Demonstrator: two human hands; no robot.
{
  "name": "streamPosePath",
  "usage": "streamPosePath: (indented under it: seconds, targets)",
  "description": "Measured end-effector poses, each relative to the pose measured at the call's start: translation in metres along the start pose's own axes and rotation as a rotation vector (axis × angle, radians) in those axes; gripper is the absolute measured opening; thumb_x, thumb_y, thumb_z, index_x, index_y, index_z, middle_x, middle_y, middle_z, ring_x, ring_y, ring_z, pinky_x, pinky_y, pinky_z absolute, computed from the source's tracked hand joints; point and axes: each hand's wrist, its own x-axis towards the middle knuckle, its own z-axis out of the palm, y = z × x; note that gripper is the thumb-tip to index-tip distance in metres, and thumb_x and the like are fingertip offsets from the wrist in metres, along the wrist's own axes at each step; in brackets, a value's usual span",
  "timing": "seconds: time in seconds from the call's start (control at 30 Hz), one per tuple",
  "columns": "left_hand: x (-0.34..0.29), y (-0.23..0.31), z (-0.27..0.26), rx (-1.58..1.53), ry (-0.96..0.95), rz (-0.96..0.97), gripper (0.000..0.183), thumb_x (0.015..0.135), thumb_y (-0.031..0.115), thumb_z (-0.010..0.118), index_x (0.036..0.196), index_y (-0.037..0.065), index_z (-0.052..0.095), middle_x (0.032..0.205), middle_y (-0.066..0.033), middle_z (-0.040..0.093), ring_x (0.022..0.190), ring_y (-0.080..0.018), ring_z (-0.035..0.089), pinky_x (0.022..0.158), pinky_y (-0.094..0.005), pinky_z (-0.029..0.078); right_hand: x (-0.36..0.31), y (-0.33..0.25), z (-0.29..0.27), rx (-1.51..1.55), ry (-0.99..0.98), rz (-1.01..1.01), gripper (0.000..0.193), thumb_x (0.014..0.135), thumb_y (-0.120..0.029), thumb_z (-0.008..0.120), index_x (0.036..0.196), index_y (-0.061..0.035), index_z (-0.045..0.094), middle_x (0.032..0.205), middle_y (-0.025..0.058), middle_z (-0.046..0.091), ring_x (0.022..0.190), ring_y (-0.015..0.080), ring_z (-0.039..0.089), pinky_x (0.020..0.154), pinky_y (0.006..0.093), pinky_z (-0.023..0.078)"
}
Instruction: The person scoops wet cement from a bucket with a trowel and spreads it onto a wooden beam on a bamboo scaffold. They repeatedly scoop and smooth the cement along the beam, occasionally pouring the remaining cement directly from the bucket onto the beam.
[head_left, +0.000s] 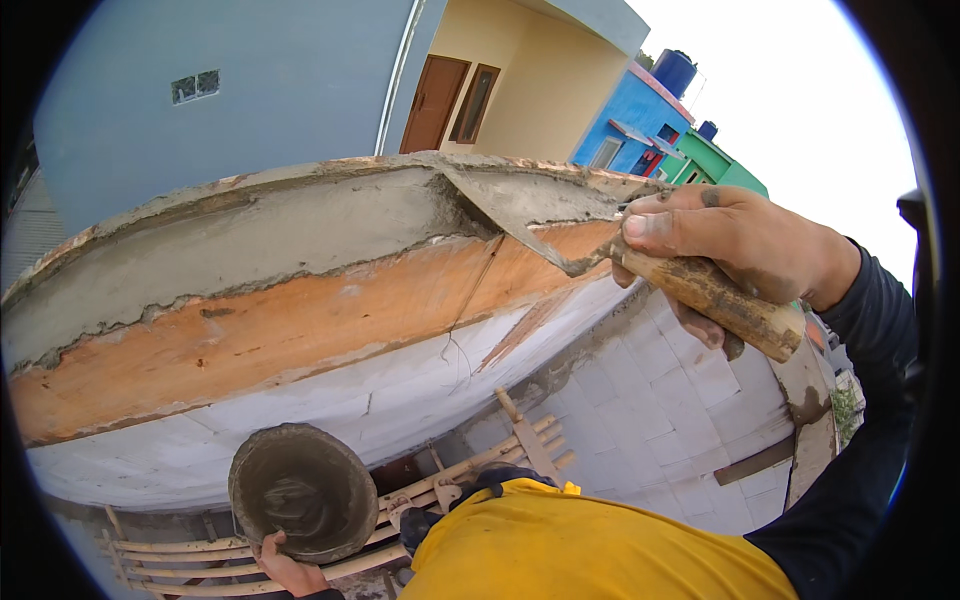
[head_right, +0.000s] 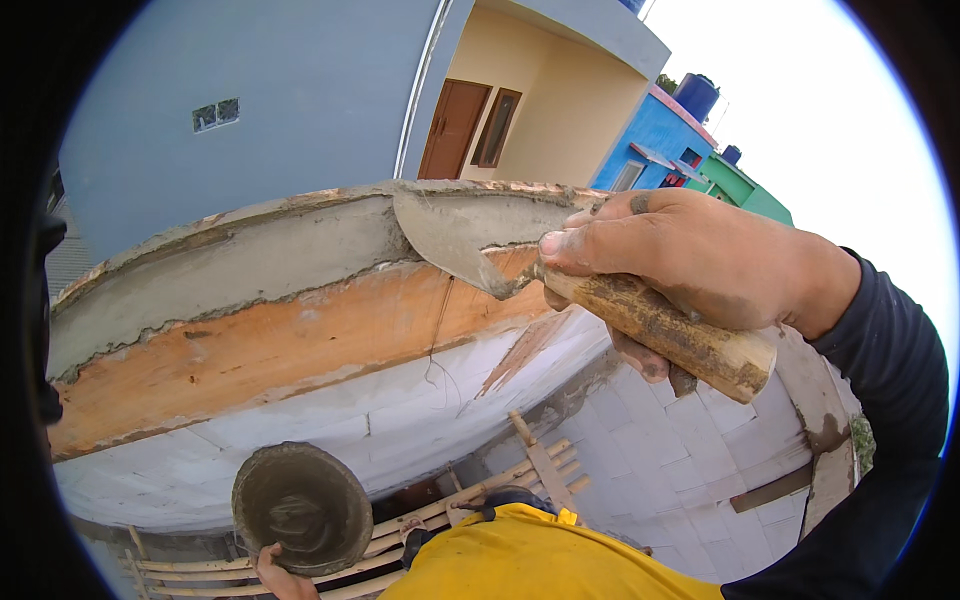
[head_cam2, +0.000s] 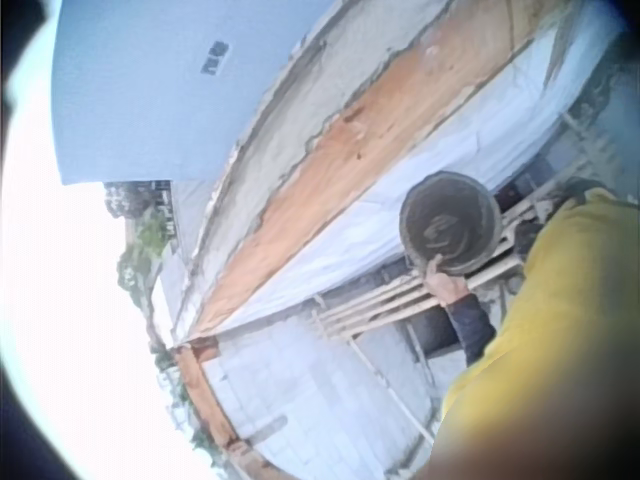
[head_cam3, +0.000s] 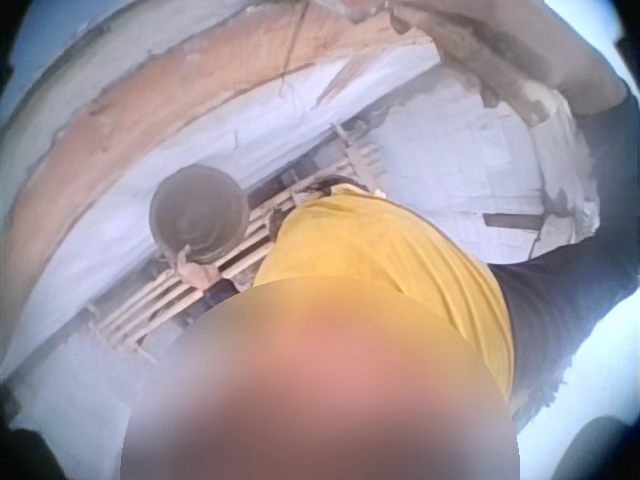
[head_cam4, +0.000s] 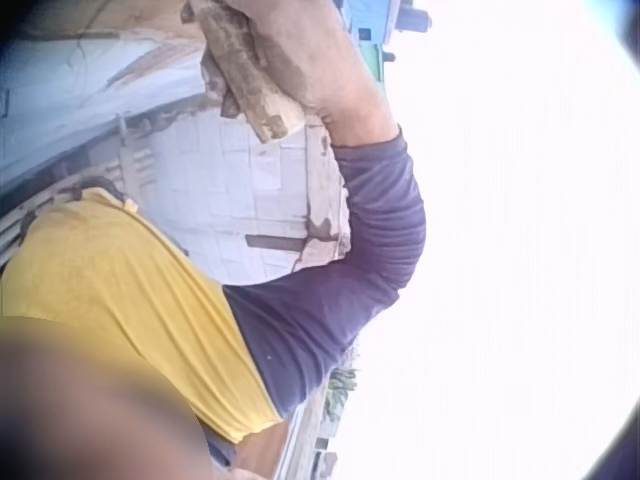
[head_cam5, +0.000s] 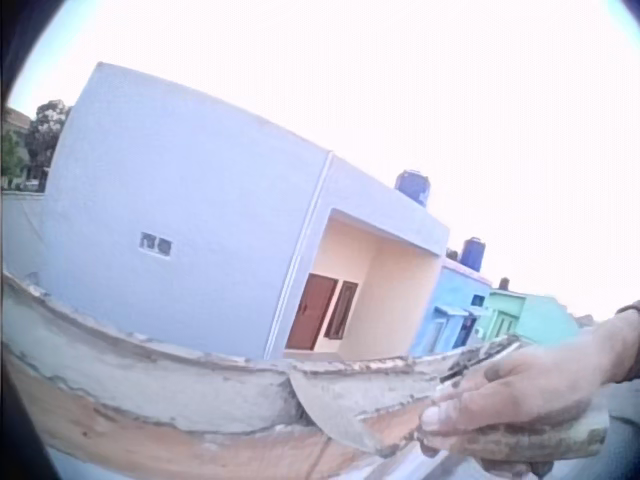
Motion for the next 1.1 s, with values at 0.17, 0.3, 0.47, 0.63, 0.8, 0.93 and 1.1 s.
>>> streamPosePath:
  seconds: [0.17, 0.3, 0.47, 0.63, 0.8, 0.93, 1.1]
  targets:
    - [0.015, -0.007, -0.027, 0.217, -0.063, 0.024, 0.036, 0.078, 0.003, 0.065, 0.114, -0.005, 0.066, 0.119, -0.0153, 0.067, 0.109, -0.0305, 0.062, 0.097, -0.0458, 0.050, 0.005, -0.017, 0.011, -0.091, 0.022, -0.038, 0.057, 0.108, -0.051, 0.045, 0.112, 0.0021, 0.064, 0.055, 0.0102, 0.060, 0.038, 0.0162, 0.059, 0.040, 0.0268, 0.053]
    - [0.054, -0.031, -0.068, 0.621, -0.217, 0.416, 0.039, 0.076, 0.002, 0.066, 0.114, -0.001, 0.068, 0.119, -0.0149, 0.067, 0.109, -0.0305, 0.062, 0.096, -0.0457, 0.050, 0.004, -0.026, 0.014, -0.119, 0.057, 0.006, 0.057, 0.108, -0.051, 0.045, 0.112, 0.0024, 0.065, 0.055, 0.0105, 0.060, 0.038, 0.0166, 0.060, 0.039, 0.0269, 0.053]
    - [0.062, -0.045, -0.084, 0.683, -0.225, 0.463, 0.035, 0.075, 0.002, 0.066, 0.110, -0.001, 0.070, 0.119, -0.0165, 0.066, 0.110, -0.0308, 0.061, 0.096, -0.0459, 0.050, 0.004, -0.027, 0.013, -0.103, 0.014, 0.033, 0.056, 0.109, -0.049, 0.044, 0.112, 0.0031, 0.063, 0.057, 0.0110, 0.061, 0.040, 0.0166, 0.062, 0.040, 0.0261, 0.053]
    - [0.053, -0.050, -0.078, 0.601, -0.179, 0.407, 0.030, 0.076, 0.002, 0.064, 0.104, -0.002, 0.071, 0.120, -0.0190, 0.065, 0.110, -0.0316, 0.061, 0.097, -0.0461, 0.050, 0.015, -0.021, 0.026, -0.326, -0.031, -0.304, 0.049, 0.111, -0.041, 0.044, 0.122, 0.0043, 0.059, 0.076, 0.0155, 0.066, 0.057, 0.0181, 0.067, 0.052, 0.0270, 0.057]
    - [0.057, -0.044, -0.077, 0.751, -0.232, 0.543, 0.026, 0.077, 0.003, 0.062, 0.099, -0.004, 0.073, 0.121, -0.0221, 0.065, 0.111, -0.0329, 0.061, 0.099, -0.0466, 0.050, 0.019, -0.026, 0.047, -0.864, 0.006, -0.881, 0.044, 0.111, -0.031, 0.046, 0.138, 0.0036, 0.054, 0.104, 0.0237, 0.069, 0.085, 0.0238, 0.072, 0.074, 0.0303, 0.061]
    - [0.028, -0.029, -0.055, 0.708, -0.154, 0.351, 0.029, 0.083, 0.007, 0.059, 0.106, -0.006, 0.072, 0.126, -0.0246, 0.064, 0.115, -0.0353, 0.061, 0.102, -0.0486, 0.049, 0.013, -0.050, 0.066, -1.144, -0.006, -0.969, 0.049, 0.106, -0.023, 0.053, 0.151, -0.0051, 0.049, 0.132, 0.0319, 0.060, 0.112, 0.0390, 0.062, 0.094, 0.0393, 0.054]
    - [0.004, -0.012, -0.026, 0.007, -0.036, 0.011, 0.035, 0.075, 0.003, 0.058, 0.110, -0.001, 0.056, 0.106, -0.0105, 0.060, 0.097, -0.0268, 0.060, 0.088, -0.0389, 0.050, 0.048, -0.084, 0.092, -1.055, 0.041, -1.334, 0.026, 0.101, -0.022, 0.058, 0.113, 0.0016, 0.058, 0.096, 0.0214, 0.065, 0.085, 0.0288, 0.070, 0.070, 0.0364, 0.058]
